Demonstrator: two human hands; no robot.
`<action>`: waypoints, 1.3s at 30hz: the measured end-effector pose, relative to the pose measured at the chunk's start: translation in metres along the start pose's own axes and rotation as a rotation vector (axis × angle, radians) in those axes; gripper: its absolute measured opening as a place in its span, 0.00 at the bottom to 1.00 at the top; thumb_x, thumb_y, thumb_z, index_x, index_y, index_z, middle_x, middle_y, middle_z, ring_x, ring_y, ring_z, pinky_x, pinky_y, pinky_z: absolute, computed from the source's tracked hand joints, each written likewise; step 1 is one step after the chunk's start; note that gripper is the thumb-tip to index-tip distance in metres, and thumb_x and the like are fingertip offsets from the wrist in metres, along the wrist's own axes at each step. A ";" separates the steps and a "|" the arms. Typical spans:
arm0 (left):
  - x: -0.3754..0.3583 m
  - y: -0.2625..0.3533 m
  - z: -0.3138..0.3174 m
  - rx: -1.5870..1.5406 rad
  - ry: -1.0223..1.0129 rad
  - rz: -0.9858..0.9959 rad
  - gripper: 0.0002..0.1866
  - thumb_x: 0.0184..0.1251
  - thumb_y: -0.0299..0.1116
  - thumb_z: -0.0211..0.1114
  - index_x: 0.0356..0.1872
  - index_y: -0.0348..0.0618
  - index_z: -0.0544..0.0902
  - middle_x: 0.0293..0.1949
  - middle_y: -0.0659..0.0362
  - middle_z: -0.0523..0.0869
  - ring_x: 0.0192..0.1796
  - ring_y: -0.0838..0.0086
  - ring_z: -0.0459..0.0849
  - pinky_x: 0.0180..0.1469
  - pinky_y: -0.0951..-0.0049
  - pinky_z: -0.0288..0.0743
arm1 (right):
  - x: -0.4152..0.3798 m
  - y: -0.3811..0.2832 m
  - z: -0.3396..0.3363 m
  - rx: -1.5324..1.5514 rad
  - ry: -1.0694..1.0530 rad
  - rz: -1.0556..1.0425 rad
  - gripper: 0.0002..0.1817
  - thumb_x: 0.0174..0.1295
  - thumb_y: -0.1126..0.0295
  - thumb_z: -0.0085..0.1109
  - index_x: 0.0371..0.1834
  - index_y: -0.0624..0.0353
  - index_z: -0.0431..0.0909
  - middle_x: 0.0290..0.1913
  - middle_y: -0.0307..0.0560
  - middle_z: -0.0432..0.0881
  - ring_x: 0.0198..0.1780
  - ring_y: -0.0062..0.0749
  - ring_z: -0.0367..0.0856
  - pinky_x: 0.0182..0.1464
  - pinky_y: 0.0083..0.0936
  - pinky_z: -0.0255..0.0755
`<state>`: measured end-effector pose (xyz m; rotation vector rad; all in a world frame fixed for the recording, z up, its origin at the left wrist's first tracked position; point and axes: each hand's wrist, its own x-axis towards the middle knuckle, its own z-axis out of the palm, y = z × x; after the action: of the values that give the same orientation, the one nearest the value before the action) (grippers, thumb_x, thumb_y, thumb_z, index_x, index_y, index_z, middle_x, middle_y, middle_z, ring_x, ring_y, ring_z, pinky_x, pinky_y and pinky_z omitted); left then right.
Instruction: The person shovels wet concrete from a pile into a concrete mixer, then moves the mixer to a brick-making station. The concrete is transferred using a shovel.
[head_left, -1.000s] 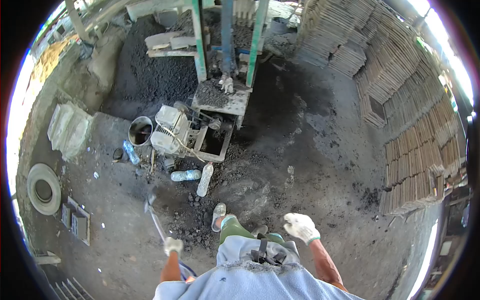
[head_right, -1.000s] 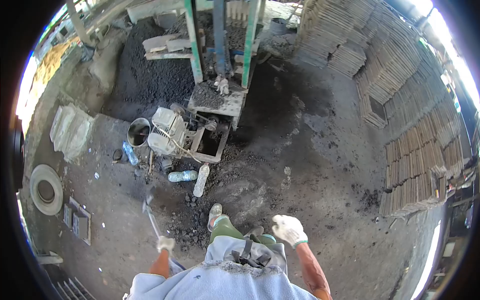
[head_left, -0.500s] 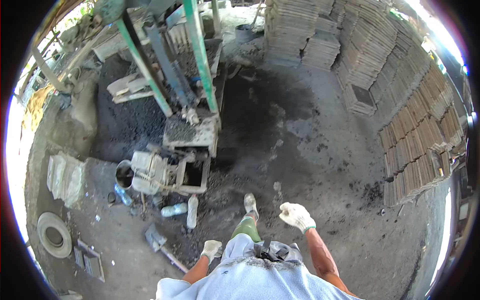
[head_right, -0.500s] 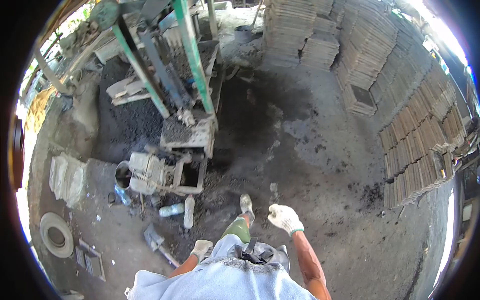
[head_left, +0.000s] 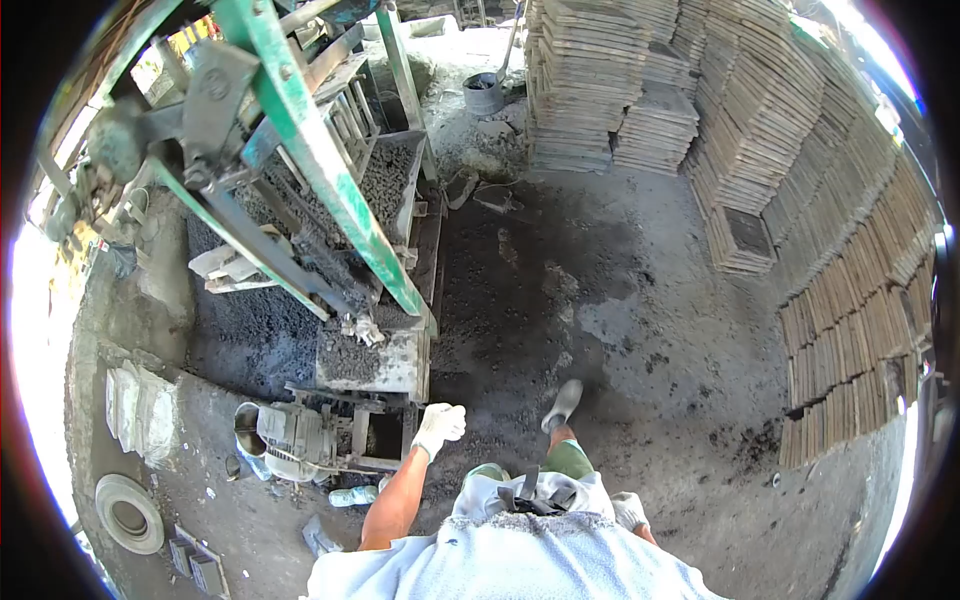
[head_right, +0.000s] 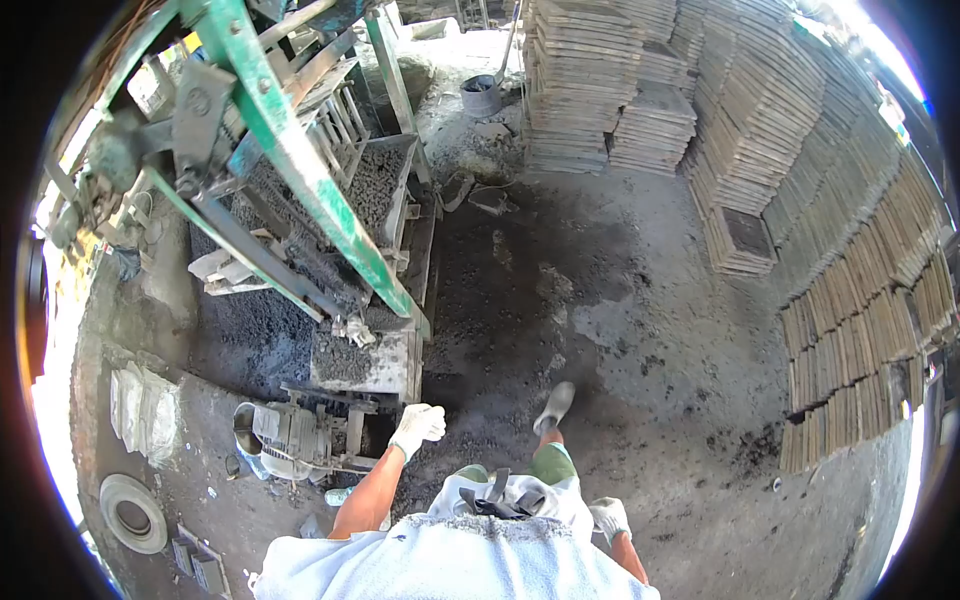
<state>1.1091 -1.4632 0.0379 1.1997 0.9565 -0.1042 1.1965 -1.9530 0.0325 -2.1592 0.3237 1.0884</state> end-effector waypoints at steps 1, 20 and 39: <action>0.018 0.017 0.009 0.049 0.044 -0.003 0.13 0.70 0.39 0.68 0.30 0.40 0.83 0.26 0.56 0.86 0.24 0.69 0.85 0.26 0.70 0.80 | 0.021 -0.015 -0.006 -0.003 -0.013 -0.033 0.12 0.56 0.70 0.69 0.41 0.65 0.89 0.34 0.48 0.90 0.32 0.31 0.87 0.35 0.29 0.80; 0.326 0.163 0.100 0.179 0.077 -0.341 0.10 0.67 0.34 0.63 0.35 0.38 0.87 0.31 0.54 0.88 0.33 0.65 0.88 0.31 0.62 0.84 | 0.479 -0.585 -0.179 0.248 -0.136 -0.382 0.13 0.63 0.72 0.66 0.50 0.61 0.83 0.33 0.41 0.84 0.29 0.25 0.83 0.32 0.26 0.79; 0.655 0.602 -0.017 -0.104 0.366 -0.039 0.09 0.74 0.32 0.65 0.45 0.37 0.86 0.35 0.59 0.87 0.32 0.76 0.85 0.34 0.74 0.80 | 0.719 -0.984 -0.092 -0.104 0.077 -0.552 0.23 0.56 0.65 0.67 0.53 0.69 0.85 0.37 0.56 0.89 0.34 0.32 0.87 0.41 0.30 0.81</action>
<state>1.8294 -0.9415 0.0417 1.1235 1.2887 0.1375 2.1839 -1.2360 -0.0324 -2.1927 -0.2913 0.7177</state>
